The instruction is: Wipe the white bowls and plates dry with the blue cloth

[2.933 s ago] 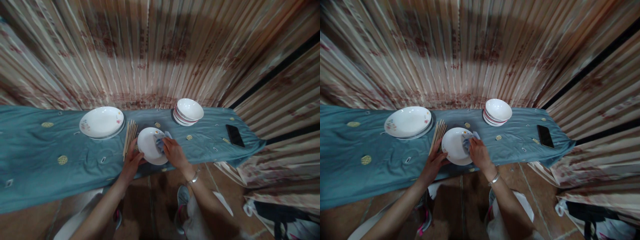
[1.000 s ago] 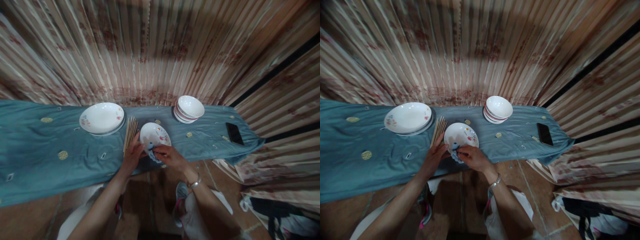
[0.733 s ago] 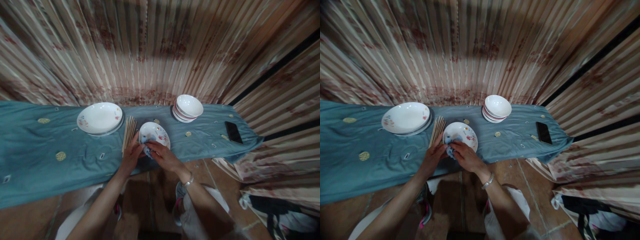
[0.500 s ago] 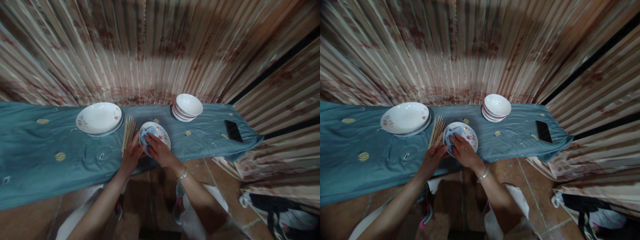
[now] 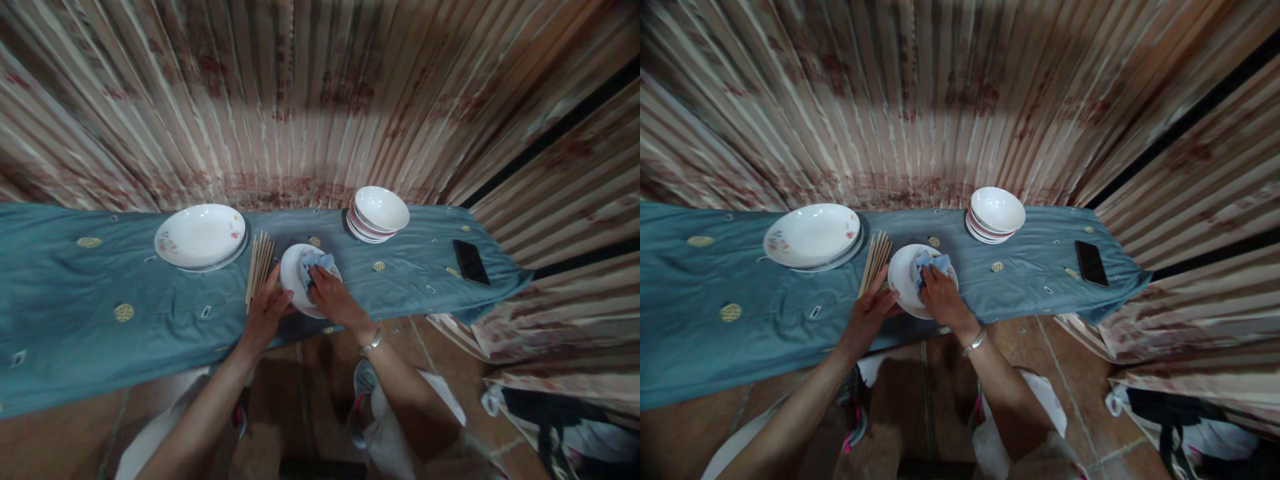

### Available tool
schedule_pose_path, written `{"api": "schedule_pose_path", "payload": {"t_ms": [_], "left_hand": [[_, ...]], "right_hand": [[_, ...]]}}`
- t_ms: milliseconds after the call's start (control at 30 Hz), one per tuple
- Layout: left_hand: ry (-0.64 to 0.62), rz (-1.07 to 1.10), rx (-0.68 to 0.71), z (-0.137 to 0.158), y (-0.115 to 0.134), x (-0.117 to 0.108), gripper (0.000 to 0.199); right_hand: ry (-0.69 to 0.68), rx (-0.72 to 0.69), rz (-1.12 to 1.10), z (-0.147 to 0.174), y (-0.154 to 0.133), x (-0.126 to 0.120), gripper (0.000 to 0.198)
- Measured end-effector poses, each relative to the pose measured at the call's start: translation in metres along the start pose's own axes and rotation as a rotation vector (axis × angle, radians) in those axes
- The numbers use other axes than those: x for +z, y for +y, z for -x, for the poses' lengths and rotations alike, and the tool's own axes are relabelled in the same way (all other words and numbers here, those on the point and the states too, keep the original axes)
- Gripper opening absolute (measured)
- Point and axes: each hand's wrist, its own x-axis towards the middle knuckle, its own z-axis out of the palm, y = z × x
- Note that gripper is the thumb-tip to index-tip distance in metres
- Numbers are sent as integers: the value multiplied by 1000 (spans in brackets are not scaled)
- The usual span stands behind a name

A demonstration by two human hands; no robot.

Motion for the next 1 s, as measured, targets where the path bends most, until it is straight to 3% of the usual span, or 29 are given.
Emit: {"api": "schedule_pose_path", "payload": {"t_ms": [300,600,1000], "left_hand": [[26,-70,36,-1,1,2,90],[19,-101,52,-1,3,4,82],[17,-108,76,-2,2,2,88]], "right_hand": [[-131,25,23,33,1,-19,38],[-226,-48,-179,37,-3,-35,28],[-73,-74,-648,19,-15,-13,35]]}}
